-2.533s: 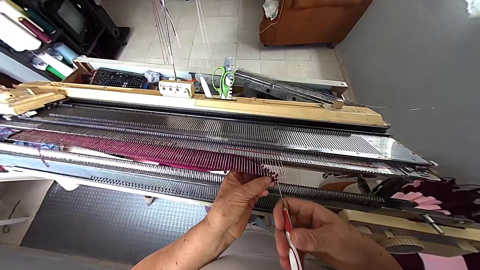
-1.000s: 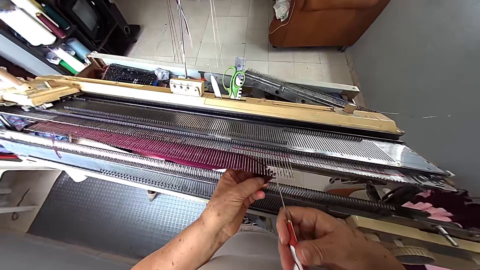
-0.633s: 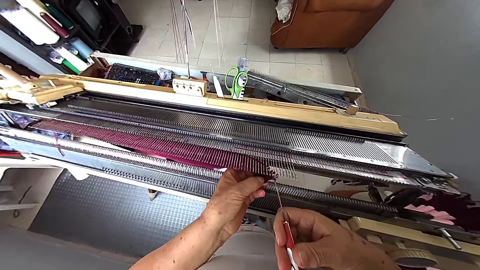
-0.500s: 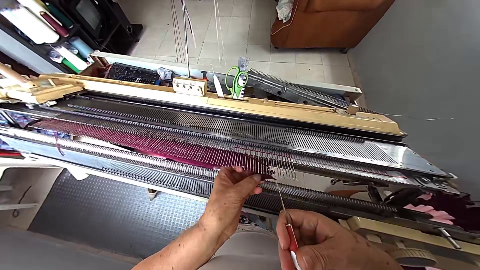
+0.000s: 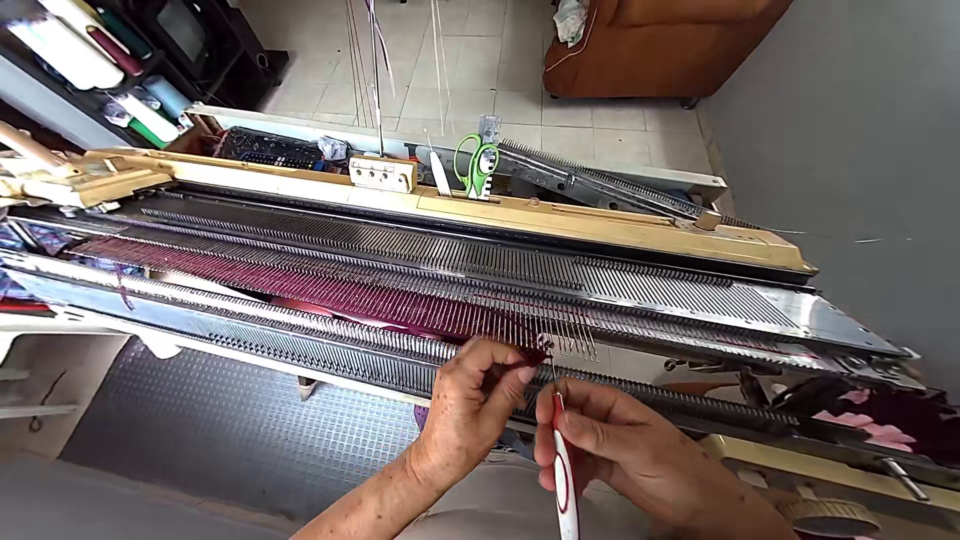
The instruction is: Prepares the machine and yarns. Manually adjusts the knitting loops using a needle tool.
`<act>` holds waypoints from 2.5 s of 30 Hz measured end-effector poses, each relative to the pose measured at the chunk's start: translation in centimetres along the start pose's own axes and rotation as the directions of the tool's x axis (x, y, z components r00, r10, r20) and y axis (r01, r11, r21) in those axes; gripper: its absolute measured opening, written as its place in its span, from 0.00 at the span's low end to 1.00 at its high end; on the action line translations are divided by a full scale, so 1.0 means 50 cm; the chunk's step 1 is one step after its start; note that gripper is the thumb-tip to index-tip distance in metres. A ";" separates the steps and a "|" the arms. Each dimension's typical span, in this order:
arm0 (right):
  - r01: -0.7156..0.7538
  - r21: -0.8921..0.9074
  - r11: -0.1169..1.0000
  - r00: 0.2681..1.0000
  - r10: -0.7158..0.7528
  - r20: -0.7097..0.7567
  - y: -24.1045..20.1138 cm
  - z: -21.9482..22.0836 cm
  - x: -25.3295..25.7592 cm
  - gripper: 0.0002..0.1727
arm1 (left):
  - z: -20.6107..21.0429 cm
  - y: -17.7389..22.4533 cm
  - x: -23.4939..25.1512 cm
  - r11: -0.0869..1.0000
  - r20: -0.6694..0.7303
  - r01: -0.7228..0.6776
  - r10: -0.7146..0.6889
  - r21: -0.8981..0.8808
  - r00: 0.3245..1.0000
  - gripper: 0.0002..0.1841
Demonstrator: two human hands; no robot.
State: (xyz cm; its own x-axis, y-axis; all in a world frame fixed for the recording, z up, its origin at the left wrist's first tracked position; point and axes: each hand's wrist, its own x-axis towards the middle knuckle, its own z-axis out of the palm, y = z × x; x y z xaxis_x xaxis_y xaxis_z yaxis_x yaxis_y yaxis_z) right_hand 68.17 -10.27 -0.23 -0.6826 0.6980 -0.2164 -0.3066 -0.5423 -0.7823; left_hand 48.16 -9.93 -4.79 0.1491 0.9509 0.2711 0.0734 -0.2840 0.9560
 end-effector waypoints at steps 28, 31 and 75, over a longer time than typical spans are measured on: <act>0.000 -0.053 0.999 0.979 0.011 0.203 -0.022 0.050 -0.068 0.12 | 0.008 0.066 0.006 0.945 -0.075 0.290 -0.303 -0.152 0.950 0.06; 0.006 -0.045 0.999 0.977 0.003 0.211 -0.024 0.052 -0.069 0.12 | 0.004 0.070 0.005 0.950 -0.075 0.278 -0.290 -0.139 0.954 0.07; -0.003 -0.098 0.995 0.988 0.018 0.153 -0.014 0.044 -0.061 0.10 | 0.020 0.063 -0.005 0.975 -0.105 0.164 -0.181 -0.152 0.978 0.04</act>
State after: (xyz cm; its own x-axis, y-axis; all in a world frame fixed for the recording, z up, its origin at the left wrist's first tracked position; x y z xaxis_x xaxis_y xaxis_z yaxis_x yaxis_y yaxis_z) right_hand 69.01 -13.04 2.28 -0.7813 0.6086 -0.1386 -0.2379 -0.4957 -0.8353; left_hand 49.33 -11.17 -1.94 0.0287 0.9942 0.1037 -0.0541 -0.1021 0.9933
